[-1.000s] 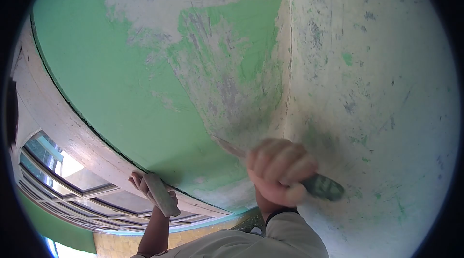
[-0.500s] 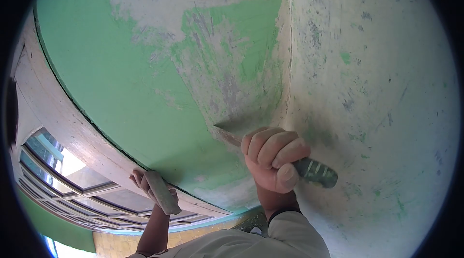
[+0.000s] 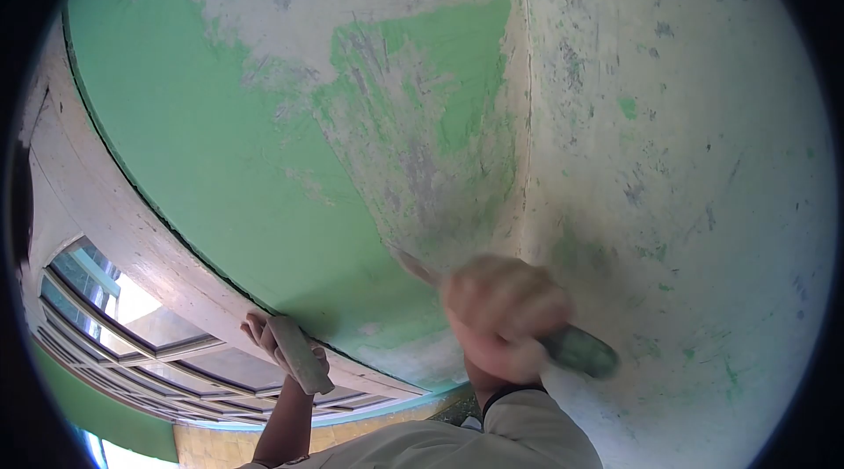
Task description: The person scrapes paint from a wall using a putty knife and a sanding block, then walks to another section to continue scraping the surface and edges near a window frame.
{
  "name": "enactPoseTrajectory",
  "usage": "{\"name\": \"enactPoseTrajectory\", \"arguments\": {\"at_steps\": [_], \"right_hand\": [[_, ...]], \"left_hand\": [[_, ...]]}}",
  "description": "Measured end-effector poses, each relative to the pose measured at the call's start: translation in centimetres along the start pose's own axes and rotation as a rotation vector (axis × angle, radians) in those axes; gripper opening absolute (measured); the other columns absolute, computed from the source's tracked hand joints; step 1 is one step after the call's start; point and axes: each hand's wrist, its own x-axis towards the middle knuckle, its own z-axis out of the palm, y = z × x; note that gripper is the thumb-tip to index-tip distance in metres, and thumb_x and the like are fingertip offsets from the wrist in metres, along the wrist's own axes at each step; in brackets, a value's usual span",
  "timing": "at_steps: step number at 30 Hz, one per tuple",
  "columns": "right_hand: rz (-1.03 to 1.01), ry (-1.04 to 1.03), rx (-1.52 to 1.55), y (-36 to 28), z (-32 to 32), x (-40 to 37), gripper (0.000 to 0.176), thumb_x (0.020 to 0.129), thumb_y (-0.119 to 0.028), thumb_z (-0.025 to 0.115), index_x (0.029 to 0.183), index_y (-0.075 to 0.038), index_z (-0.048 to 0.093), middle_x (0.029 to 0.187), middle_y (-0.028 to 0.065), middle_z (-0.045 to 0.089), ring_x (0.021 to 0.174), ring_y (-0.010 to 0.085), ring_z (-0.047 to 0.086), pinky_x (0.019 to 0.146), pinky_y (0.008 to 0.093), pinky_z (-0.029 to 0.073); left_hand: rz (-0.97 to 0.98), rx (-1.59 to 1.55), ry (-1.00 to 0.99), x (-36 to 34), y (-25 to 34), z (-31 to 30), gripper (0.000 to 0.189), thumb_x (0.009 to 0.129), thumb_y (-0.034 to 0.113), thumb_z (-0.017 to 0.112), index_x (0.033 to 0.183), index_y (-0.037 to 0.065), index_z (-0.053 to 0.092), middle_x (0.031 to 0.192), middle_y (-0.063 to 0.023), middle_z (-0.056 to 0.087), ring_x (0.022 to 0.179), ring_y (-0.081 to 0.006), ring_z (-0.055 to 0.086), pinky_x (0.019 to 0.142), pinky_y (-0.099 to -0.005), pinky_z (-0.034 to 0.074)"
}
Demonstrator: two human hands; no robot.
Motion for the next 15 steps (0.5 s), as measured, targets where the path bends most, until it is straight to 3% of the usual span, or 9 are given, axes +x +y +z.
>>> {"name": "enactPoseTrajectory", "arguments": {"at_steps": [5, 7, 11, 15], "right_hand": [[0.086, -0.048, -0.03, -0.6, -0.3, 0.2, 0.031, 0.089, -0.021, 0.055, 0.068, -0.009, 0.035, 0.049, 0.0004, 0.035, 0.037, 0.0097, 0.028, 0.034, 0.025, 0.025], [-0.066, 0.097, 0.079, -2.2, -0.2, 0.2, 0.034, 0.088, -0.025, 0.06, 0.07, -0.008, 0.038, 0.048, 0.0005, 0.036, 0.038, 0.0112, 0.028, 0.037, 0.0285, 0.022], [0.093, 0.029, -0.047, 0.2, -0.3, 0.3, 0.035, 0.088, -0.026, 0.059, 0.069, -0.008, 0.036, 0.048, -0.0003, 0.035, 0.037, 0.0106, 0.029, 0.035, 0.0269, 0.023], [-0.123, 0.086, 0.038, -1.9, -0.3, 0.2, 0.038, 0.088, -0.031, 0.06, 0.069, -0.009, 0.036, 0.049, 0.0004, 0.037, 0.037, 0.0116, 0.032, 0.033, 0.0295, 0.029]], "left_hand": [[-0.006, -0.018, -0.005, -0.1, 0.0, -0.2, 0.056, 0.086, 0.048, 0.048, 0.12, 0.006, 0.037, 0.123, -0.0174, 0.041, 0.131, -0.0448, 0.024, 0.105, -0.0649, 0.009], [-0.006, -0.023, -0.004, 0.0, -0.1, 0.0, 0.056, 0.086, 0.049, 0.048, 0.12, 0.006, 0.037, 0.123, -0.0173, 0.041, 0.131, -0.0445, 0.024, 0.105, -0.0648, 0.009], [-0.026, 0.011, -0.003, -0.2, 0.1, 0.1, 0.059, 0.085, 0.053, 0.047, 0.12, 0.007, 0.038, 0.125, -0.0165, 0.041, 0.131, -0.0433, 0.024, 0.105, -0.0649, 0.009], [-0.02, -0.009, -0.01, -0.3, 0.0, 0.0, 0.06, 0.085, 0.053, 0.049, 0.123, 0.009, 0.036, 0.125, -0.0164, 0.04, 0.132, -0.043, 0.022, 0.105, -0.0644, 0.009]]}}
